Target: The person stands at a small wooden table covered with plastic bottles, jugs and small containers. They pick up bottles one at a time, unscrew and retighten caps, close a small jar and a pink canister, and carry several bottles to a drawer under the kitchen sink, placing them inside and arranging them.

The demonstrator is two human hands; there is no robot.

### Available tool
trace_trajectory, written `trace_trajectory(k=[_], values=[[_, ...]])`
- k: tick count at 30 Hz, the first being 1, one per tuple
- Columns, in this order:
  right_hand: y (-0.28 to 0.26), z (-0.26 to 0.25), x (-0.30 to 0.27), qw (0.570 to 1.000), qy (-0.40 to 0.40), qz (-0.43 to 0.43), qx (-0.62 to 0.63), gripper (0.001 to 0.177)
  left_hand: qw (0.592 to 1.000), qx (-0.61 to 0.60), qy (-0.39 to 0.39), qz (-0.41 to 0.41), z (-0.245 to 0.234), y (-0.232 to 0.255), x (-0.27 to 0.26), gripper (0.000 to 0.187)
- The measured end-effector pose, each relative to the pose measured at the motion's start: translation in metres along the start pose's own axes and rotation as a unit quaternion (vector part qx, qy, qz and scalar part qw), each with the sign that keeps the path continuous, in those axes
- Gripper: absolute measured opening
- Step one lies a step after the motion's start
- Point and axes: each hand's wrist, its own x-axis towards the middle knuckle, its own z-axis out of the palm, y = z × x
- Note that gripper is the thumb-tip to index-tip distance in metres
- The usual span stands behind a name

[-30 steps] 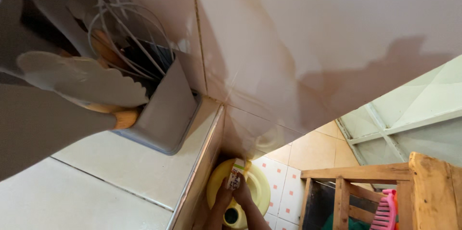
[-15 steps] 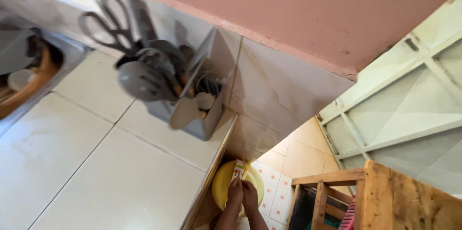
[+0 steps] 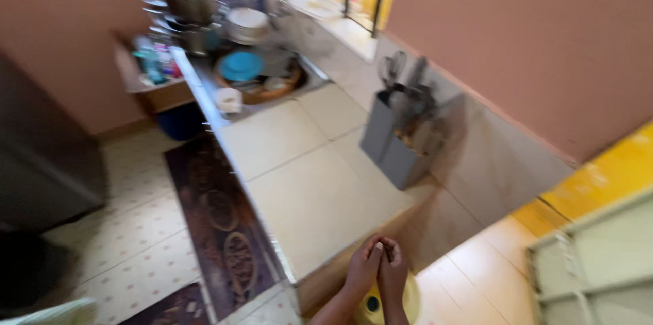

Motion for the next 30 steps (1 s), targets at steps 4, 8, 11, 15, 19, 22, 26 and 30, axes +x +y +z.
trace_trajectory(k=[4, 8, 11, 15, 19, 22, 26, 30], values=[[-0.042, 0.074, -0.028, 0.997, -0.069, -0.014, -0.043, 0.022, 0.992, 0.082, 0.093, 0.036, -0.068, 0.045, -0.019, 0.041], [-0.065, 0.142, -0.046, 0.978, -0.142, -0.003, -0.152, 0.025, 0.976, 0.142, 0.162, 0.001, -0.142, 0.062, -0.009, 0.041], [-0.068, 0.203, -0.050, 0.972, -0.179, -0.019, -0.148, 0.025, 0.975, 0.096, 0.200, 0.024, -0.197, 0.064, 0.003, 0.041], [-0.062, 0.308, -0.047, 0.964, -0.221, -0.074, -0.126, 0.023, 0.964, 0.028, 0.258, 0.065, -0.289, 0.074, 0.034, 0.039], [-0.072, 0.431, -0.049, 0.951, -0.264, -0.107, -0.122, 0.021, 0.942, 0.061, 0.311, 0.111, -0.402, 0.109, 0.066, 0.035], [-0.095, 0.520, -0.051, 0.939, -0.293, -0.148, -0.099, 0.017, 0.925, 0.061, 0.359, 0.108, -0.480, 0.142, 0.088, 0.031], [-0.126, 0.616, -0.063, 0.926, -0.345, -0.147, -0.045, 0.014, 0.900, 0.089, 0.399, 0.150, -0.576, 0.187, 0.110, 0.026], [-0.146, 0.692, -0.074, 0.914, -0.391, -0.104, -0.024, 0.012, 0.911, 0.035, 0.400, 0.092, -0.643, 0.214, 0.115, 0.028]])
